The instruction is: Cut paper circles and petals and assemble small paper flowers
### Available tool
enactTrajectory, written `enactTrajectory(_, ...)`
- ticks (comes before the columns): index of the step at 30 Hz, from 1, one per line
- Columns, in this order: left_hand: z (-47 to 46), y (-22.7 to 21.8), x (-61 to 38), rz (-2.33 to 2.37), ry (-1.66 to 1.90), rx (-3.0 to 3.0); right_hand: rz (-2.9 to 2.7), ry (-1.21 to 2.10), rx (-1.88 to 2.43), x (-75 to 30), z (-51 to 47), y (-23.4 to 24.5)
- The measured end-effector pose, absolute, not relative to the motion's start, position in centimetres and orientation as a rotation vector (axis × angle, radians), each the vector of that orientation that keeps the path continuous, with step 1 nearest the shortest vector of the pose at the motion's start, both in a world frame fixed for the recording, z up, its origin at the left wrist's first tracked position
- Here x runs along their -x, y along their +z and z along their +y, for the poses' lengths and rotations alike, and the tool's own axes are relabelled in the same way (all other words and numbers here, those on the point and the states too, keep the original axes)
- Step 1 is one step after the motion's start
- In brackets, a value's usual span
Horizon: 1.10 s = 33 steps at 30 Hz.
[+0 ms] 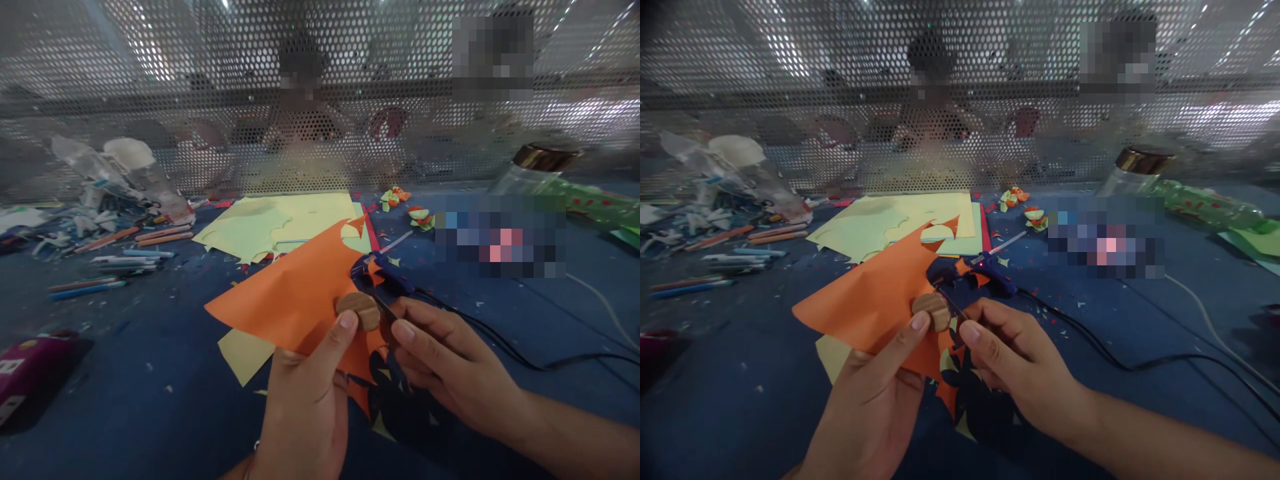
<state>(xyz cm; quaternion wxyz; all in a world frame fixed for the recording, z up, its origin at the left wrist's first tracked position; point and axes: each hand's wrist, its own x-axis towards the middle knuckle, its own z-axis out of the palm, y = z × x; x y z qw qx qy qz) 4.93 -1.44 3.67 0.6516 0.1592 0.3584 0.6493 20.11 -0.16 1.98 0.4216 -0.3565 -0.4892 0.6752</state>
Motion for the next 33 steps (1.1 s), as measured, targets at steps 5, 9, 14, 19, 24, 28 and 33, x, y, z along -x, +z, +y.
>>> enactTrajectory(5,-1.1,3.4,-4.4,0.847,1.505,-0.417,-1.256,1.565,1.013,-20.4,0.1,2.2)
enactTrajectory(9,-0.8,3.2,-4.1,0.840,1.460,-0.535,-1.352,1.537,1.059,-20.7,0.0,2.3)
enactTrajectory(14,-0.4,2.8,-3.7,0.899,1.362,-0.768,-1.460,1.467,1.075,-20.9,0.0,2.3)
enactTrajectory(19,-0.3,2.2,-3.6,0.938,1.289,-0.914,-1.546,1.249,1.081,-20.7,0.3,2.3)
enactTrajectory(24,-0.6,1.5,-3.6,0.912,1.279,-0.911,-1.628,1.093,1.217,-20.3,0.5,1.8)
enactTrajectory(28,-0.5,1.4,-3.4,0.907,1.281,-0.946,-1.574,1.134,1.220,-19.9,0.5,1.6)
enactTrajectory(33,-0.6,1.4,-2.7,0.922,1.293,-1.049,-1.513,1.183,1.197,-19.6,0.3,1.6)
